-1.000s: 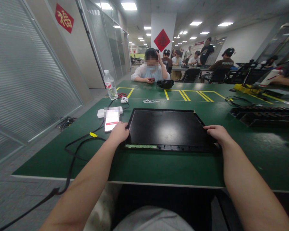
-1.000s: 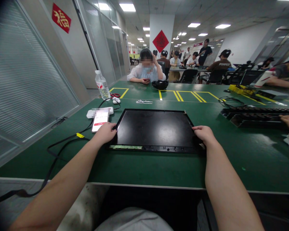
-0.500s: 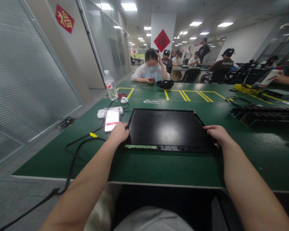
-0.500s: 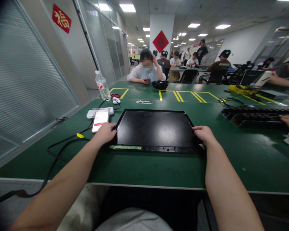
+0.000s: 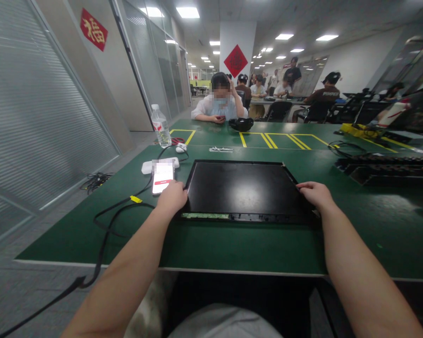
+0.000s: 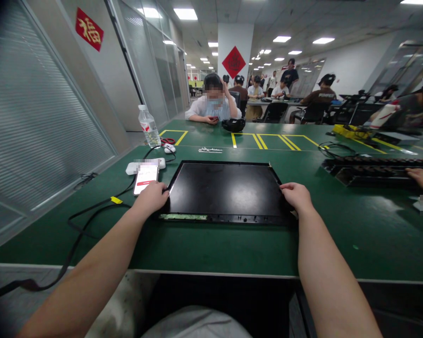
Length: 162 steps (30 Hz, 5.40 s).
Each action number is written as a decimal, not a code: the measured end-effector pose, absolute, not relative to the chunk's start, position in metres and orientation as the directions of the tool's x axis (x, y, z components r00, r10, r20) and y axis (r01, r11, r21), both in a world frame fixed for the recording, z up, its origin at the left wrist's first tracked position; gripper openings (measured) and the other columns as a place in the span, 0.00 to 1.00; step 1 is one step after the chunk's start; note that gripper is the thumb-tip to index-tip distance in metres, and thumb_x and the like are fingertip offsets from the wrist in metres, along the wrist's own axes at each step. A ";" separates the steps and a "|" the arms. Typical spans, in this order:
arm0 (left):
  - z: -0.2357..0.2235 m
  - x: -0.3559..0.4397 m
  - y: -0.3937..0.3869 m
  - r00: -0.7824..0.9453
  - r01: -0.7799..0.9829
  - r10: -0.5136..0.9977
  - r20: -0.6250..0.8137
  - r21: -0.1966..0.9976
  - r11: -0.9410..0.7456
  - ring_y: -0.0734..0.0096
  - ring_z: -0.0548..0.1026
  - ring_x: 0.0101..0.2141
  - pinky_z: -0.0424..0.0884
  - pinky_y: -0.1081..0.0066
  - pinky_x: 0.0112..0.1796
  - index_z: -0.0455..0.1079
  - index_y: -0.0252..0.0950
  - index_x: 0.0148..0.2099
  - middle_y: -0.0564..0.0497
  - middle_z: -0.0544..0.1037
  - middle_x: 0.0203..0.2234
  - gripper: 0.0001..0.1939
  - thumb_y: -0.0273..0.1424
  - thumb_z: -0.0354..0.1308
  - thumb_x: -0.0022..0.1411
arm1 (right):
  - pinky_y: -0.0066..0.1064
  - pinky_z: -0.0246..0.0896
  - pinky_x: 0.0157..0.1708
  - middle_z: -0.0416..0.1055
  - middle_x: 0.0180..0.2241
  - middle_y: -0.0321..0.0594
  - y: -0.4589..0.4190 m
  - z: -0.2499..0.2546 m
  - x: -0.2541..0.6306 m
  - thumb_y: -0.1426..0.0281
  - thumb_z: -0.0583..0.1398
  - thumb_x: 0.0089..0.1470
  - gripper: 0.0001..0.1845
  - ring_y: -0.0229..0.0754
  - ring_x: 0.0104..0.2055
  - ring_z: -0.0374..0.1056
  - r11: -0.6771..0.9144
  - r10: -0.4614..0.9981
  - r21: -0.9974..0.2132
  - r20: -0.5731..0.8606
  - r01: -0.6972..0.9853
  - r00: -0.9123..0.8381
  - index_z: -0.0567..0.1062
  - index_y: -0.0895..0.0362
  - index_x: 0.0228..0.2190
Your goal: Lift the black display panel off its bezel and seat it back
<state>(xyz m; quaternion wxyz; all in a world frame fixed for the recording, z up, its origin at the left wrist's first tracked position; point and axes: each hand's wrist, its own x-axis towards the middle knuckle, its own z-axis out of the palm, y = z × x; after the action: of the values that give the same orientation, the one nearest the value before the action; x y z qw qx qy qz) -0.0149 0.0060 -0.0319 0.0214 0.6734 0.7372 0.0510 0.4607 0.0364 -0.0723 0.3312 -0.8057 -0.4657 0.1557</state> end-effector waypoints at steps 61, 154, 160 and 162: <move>-0.025 -0.008 0.019 -0.121 -0.403 0.913 -0.389 0.860 0.313 0.71 0.76 0.17 0.74 0.75 0.21 0.71 0.34 0.46 0.55 0.77 0.22 0.08 0.20 0.61 0.67 | 0.34 0.71 0.40 0.83 0.39 0.46 0.038 -0.073 0.455 0.71 0.64 0.50 0.18 0.49 0.40 0.78 -0.380 0.865 -0.584 0.051 0.718 0.500 0.87 0.55 0.43; -0.041 -0.017 0.019 -0.121 -0.281 0.992 -0.045 0.960 0.010 0.58 0.85 0.39 0.81 0.63 0.45 0.84 0.33 0.45 0.44 0.87 0.37 0.27 0.25 0.81 0.38 | 0.40 0.70 0.45 0.83 0.39 0.47 0.040 -0.077 0.455 0.69 0.64 0.48 0.17 0.52 0.42 0.78 -0.349 0.873 -0.605 0.069 0.716 0.483 0.87 0.56 0.41; -0.038 -0.014 0.016 -0.129 -0.299 0.991 0.028 0.952 -0.066 0.50 0.85 0.46 0.81 0.57 0.50 0.84 0.33 0.49 0.42 0.87 0.43 0.33 0.30 0.82 0.37 | 0.41 0.71 0.45 0.81 0.36 0.44 0.043 -0.079 0.459 0.69 0.64 0.47 0.16 0.51 0.40 0.77 -0.339 0.861 -0.651 0.075 0.679 0.502 0.85 0.54 0.40; -0.037 -0.013 0.014 -0.129 -0.295 0.989 0.071 0.950 -0.107 0.48 0.84 0.49 0.80 0.55 0.52 0.84 0.33 0.50 0.41 0.87 0.45 0.33 0.32 0.82 0.37 | 0.42 0.71 0.45 0.81 0.36 0.45 0.044 -0.079 0.460 0.68 0.64 0.48 0.16 0.51 0.40 0.76 -0.338 0.852 -0.685 0.069 0.645 0.520 0.85 0.54 0.40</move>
<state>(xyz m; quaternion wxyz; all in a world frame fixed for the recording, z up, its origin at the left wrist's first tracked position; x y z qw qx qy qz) -0.0126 0.0144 -0.0365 0.5172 0.4098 0.4234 0.6207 0.4605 0.0438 -0.0793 0.3377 -0.8036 -0.4656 0.1529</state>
